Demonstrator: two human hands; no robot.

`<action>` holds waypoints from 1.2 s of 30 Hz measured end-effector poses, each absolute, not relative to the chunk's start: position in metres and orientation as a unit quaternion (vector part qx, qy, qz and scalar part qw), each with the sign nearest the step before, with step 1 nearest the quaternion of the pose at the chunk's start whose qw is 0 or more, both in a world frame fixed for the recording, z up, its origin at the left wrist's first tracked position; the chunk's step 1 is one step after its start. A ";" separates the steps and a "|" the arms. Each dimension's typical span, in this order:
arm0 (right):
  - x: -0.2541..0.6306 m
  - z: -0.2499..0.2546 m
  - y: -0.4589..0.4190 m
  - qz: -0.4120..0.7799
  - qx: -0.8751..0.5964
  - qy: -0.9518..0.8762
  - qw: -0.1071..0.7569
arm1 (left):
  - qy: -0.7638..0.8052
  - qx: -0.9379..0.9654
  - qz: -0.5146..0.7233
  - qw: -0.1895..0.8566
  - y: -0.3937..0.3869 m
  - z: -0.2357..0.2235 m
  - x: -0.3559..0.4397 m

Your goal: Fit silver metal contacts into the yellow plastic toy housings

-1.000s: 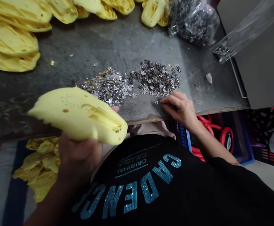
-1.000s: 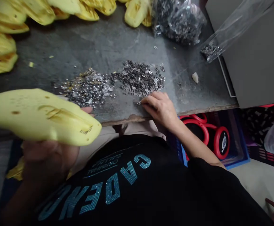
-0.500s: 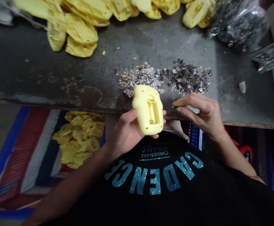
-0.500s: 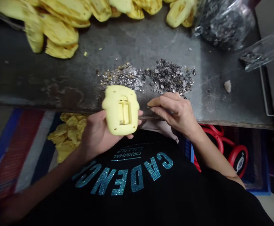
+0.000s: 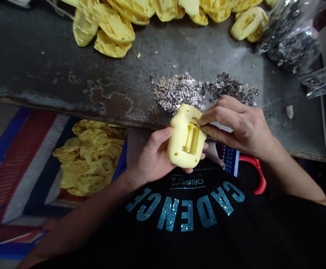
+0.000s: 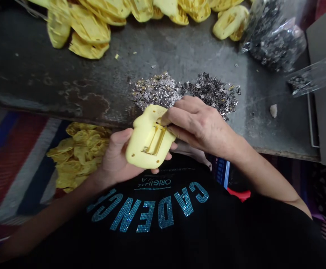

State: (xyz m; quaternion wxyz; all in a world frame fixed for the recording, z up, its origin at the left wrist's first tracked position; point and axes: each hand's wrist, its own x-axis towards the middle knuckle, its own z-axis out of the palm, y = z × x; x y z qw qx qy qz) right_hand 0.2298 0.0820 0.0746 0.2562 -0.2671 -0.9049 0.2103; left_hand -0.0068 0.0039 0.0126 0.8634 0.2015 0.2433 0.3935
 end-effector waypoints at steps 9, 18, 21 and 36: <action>0.227 0.079 0.087 0.190 -0.245 -0.928 0.207 | 0.275 0.172 0.370 0.870 0.004 0.010 -0.004; 0.232 0.076 0.085 0.161 -0.239 -0.936 0.204 | 0.297 0.164 0.361 0.868 0.007 0.012 -0.002; 0.234 0.073 0.079 0.171 -0.256 -0.921 0.237 | 0.291 0.163 0.368 0.868 0.007 0.011 -0.003; 0.222 0.056 0.095 0.475 -0.321 -0.779 0.255 | 0.380 0.294 0.476 0.736 -0.011 0.014 0.001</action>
